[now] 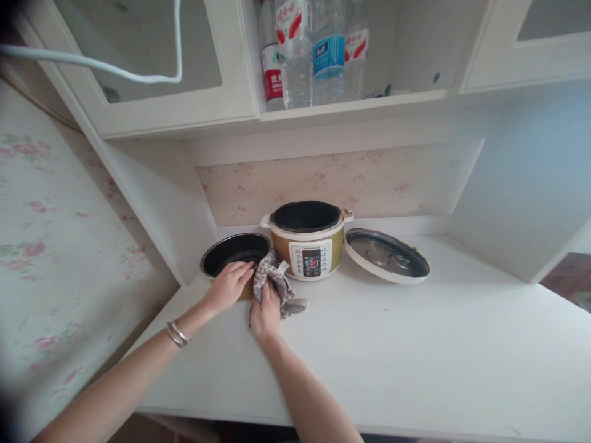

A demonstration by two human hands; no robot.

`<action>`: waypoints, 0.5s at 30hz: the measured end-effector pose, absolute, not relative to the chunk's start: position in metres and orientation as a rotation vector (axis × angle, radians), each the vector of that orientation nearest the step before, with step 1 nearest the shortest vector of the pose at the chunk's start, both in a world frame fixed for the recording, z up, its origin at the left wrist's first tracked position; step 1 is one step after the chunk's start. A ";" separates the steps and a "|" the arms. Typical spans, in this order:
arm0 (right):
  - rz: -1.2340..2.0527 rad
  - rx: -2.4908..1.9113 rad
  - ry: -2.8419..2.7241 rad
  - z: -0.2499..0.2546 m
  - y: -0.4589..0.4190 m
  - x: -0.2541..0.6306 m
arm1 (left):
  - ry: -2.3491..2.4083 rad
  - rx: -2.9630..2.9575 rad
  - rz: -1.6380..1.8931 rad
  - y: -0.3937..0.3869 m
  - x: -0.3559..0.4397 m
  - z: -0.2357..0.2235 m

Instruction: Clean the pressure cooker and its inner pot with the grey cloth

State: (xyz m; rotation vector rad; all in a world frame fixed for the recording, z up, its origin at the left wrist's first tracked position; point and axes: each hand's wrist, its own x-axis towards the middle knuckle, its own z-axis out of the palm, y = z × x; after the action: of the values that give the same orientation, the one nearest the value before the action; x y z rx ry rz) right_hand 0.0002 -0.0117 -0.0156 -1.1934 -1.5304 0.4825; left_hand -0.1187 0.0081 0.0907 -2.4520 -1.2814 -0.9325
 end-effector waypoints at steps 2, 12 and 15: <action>0.481 -1.185 -1.532 -0.015 -0.011 0.001 | -1.267 -2.480 -0.965 0.006 -0.139 0.096; 0.457 -1.202 -1.549 -0.017 -0.009 -0.001 | -1.201 -2.622 -0.401 0.014 -0.265 0.120; 0.461 -1.236 -1.534 -0.018 -0.009 -0.002 | -1.133 -2.608 -0.423 0.016 -0.258 0.119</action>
State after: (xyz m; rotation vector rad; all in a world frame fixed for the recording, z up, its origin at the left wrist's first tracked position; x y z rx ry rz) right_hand -0.0018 -0.0095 -0.0182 -1.2362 -1.5335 0.4606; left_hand -0.2580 0.0155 0.1189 -2.6081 -1.1330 -0.4231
